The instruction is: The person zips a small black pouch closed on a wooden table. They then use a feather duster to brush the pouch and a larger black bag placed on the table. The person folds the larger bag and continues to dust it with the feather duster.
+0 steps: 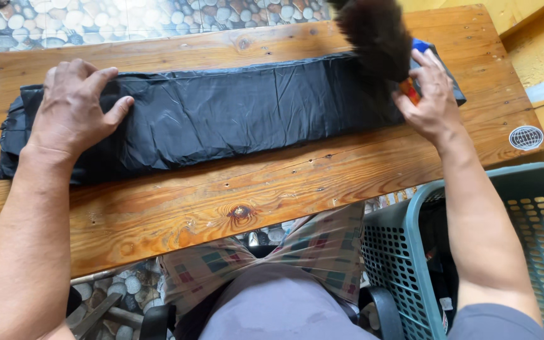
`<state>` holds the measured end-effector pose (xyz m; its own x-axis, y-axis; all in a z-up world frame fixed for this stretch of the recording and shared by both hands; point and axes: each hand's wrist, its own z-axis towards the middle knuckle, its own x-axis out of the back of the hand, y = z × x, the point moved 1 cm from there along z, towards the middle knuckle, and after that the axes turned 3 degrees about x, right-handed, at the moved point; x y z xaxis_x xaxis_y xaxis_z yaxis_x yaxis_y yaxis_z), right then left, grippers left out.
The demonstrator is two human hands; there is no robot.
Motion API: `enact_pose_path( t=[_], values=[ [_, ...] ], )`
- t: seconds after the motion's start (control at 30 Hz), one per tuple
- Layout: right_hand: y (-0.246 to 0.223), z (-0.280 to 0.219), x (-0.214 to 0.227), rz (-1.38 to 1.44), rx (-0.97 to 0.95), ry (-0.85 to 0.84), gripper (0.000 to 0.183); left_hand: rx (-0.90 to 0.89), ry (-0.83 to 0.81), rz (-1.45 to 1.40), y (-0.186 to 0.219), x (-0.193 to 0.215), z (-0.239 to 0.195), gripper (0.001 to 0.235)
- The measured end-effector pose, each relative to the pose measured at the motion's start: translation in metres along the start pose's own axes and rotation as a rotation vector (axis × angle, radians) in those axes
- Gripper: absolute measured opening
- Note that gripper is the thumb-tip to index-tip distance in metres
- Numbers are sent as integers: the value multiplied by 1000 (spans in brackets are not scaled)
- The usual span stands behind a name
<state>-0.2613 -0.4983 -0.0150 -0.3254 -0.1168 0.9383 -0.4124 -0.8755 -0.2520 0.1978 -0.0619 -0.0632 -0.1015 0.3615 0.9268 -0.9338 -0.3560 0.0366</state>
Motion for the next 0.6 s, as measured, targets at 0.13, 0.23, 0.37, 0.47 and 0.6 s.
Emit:
enact_pose_path(
  t=[0.13, 0.23, 0.37, 0.47, 0.6],
  values=[
    [29, 45, -25, 24, 107, -22, 33, -49, 89, 14, -2, 10, -2, 28],
    [34, 65, -29, 73, 95, -71, 50, -104, 144, -10, 13, 39, 0, 19],
    [28, 71, -13, 138, -26, -115, 22, -157, 124, 110, 36, 80, -6, 14],
    [23, 72, 0, 161, -92, -121, 22, -203, 127, 190, 57, 110, -15, 13],
    [19, 70, 1, 225, -69, -141, 24, -271, 133, 159, 87, 144, -30, 8]
  ],
)
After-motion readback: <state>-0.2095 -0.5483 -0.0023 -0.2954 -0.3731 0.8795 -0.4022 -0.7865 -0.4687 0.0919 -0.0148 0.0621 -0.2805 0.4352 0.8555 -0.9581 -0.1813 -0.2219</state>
